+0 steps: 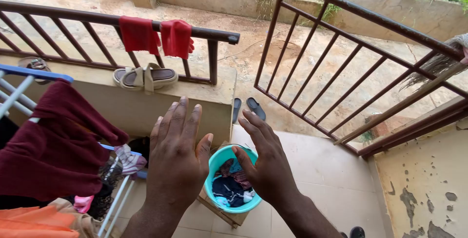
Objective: Hang washed laundry on a drying rack.
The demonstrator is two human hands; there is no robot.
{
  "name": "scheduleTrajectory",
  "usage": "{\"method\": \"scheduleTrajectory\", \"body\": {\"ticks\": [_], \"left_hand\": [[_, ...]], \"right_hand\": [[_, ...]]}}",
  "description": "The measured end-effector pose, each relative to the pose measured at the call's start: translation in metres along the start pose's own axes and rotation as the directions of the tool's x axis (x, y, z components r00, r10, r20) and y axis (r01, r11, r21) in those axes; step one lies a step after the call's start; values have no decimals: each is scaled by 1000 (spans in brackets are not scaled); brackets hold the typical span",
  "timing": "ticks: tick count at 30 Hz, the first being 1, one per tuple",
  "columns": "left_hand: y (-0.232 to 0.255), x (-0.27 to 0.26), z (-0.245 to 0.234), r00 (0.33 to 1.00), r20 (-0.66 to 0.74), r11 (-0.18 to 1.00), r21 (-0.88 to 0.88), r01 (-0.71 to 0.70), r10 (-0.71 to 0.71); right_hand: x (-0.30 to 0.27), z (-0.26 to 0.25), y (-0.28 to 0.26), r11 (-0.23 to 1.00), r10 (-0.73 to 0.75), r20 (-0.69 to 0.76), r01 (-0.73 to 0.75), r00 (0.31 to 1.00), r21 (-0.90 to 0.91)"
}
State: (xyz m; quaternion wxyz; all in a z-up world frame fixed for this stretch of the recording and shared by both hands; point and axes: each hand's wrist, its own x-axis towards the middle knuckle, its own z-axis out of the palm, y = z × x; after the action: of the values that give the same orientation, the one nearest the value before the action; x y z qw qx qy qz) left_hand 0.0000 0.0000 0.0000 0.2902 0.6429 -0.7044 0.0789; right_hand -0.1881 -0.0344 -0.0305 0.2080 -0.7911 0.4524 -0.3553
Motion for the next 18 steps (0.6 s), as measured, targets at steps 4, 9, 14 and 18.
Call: {"method": "scheduleTrajectory", "body": {"ticks": [4,9,14,18], "left_hand": [[28,2,28,1000,19,1000,-2,11,-11],[51,-3,59,994,70,996,-26,89,-87],[62,-11,88,988,110,992,-35,117,-113],[59,-20,113,977,160,987,-59,153,-142]], "right_hand": [[-10,-14,37,999,46,54,-46,997,-2],[-19,-25,69,997,49,108,-55,993,46],[-29,-17,91,997,27,138,-37,990,70],[-39,2,109,992,86,193,-103,977,80]]}}
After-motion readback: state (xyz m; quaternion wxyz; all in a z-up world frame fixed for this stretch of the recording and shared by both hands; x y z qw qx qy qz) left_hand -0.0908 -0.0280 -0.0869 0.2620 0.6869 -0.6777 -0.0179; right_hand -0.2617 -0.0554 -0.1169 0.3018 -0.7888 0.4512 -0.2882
